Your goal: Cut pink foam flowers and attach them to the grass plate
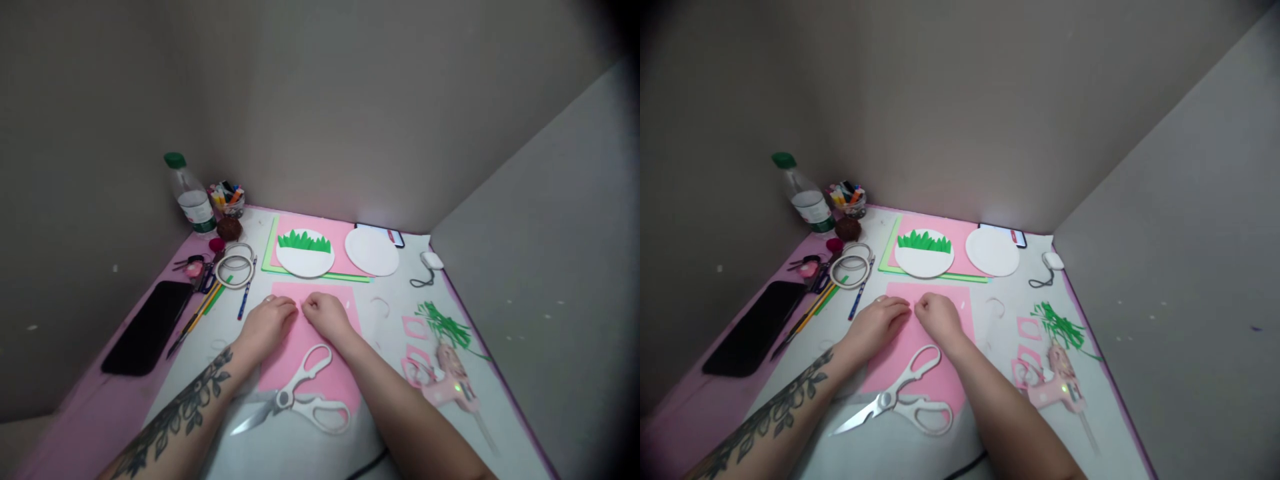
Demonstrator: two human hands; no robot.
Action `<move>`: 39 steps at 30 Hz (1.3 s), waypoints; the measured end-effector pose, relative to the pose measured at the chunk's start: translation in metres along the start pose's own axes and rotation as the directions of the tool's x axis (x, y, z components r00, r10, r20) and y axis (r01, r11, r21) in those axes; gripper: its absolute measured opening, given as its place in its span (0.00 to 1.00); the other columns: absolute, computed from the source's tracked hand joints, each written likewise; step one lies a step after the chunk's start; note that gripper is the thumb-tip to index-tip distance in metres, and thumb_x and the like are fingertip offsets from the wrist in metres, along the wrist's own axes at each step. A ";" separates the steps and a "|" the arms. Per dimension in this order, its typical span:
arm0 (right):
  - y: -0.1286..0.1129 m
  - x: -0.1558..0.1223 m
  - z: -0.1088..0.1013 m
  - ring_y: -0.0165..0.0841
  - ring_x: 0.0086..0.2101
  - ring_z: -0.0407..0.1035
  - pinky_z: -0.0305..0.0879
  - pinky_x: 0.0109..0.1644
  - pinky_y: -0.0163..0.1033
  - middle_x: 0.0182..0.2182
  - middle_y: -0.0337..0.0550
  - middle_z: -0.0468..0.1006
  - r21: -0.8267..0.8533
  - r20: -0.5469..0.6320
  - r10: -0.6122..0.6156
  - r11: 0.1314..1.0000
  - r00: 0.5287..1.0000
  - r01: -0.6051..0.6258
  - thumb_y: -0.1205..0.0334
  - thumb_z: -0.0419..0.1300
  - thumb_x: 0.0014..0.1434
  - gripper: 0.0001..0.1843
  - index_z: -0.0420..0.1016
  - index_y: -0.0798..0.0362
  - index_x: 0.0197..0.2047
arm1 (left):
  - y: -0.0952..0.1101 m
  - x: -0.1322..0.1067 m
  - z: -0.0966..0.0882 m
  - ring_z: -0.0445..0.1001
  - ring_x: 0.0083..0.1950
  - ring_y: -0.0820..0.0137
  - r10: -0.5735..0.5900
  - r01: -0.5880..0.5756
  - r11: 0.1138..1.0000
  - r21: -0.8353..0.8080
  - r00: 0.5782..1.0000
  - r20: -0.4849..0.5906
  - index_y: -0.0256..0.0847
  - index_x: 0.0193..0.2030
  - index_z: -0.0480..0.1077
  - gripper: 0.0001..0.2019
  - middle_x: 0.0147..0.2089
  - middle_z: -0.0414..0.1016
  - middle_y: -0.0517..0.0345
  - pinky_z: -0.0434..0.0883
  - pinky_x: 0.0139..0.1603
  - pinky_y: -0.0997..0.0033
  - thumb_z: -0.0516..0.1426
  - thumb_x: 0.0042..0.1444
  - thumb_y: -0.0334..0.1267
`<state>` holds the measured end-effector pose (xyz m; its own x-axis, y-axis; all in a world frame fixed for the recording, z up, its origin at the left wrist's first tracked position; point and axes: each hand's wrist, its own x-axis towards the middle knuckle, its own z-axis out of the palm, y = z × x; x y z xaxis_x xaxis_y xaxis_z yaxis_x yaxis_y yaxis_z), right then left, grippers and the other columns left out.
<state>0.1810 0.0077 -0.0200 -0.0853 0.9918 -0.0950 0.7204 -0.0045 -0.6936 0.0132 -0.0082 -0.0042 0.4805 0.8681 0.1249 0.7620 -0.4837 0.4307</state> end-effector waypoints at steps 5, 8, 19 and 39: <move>0.001 0.000 0.000 0.28 0.22 0.61 0.50 0.27 0.33 0.17 0.35 0.68 0.008 0.007 -0.022 1.000 1.000 0.022 0.61 0.53 0.55 0.14 0.65 0.52 0.19 | 0.000 0.000 -0.001 0.72 0.45 0.63 0.000 0.000 1.000 0.001 1.000 0.010 0.41 0.42 0.76 0.12 0.45 0.78 0.53 0.66 0.49 0.65 0.51 0.62 0.35; 0.001 -0.001 -0.001 0.29 0.22 0.61 0.50 0.28 0.33 0.18 0.36 0.69 0.023 0.014 -0.031 0.999 0.999 0.031 0.62 0.54 0.54 0.13 0.65 0.52 0.19 | 0.000 0.000 -0.001 0.72 0.46 0.63 -0.004 0.004 1.000 0.001 1.000 0.021 0.41 0.42 0.76 0.12 0.45 0.78 0.52 0.66 0.50 0.64 0.50 0.62 0.35; 0.005 0.001 -0.008 0.29 0.20 0.65 0.57 0.25 0.31 0.17 0.36 0.72 0.255 0.088 0.050 0.964 0.995 -0.071 0.58 0.45 0.61 0.16 0.71 0.53 0.32 | -0.004 -0.001 -0.002 0.73 0.47 0.65 -0.122 0.120 0.990 -0.076 0.992 -0.019 0.41 0.47 0.72 0.15 0.46 0.78 0.53 0.66 0.49 0.68 0.50 0.57 0.26; 0.003 -0.002 -0.014 0.32 0.30 0.71 0.64 0.37 0.35 0.28 0.38 0.80 0.280 0.107 -0.053 0.960 0.993 0.021 0.72 0.51 0.48 0.14 0.78 0.52 0.30 | 0.002 0.000 -0.005 0.72 0.44 0.64 -0.137 0.137 0.990 -0.044 0.991 0.002 0.44 0.39 0.74 0.11 0.39 0.75 0.54 0.66 0.46 0.67 0.51 0.59 0.31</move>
<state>0.1929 0.0074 -0.0126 -0.1967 0.9713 -0.1340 0.4967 -0.0191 -0.8677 0.0124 -0.0087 0.0011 0.3727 0.9258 0.0627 0.8005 -0.3549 0.4828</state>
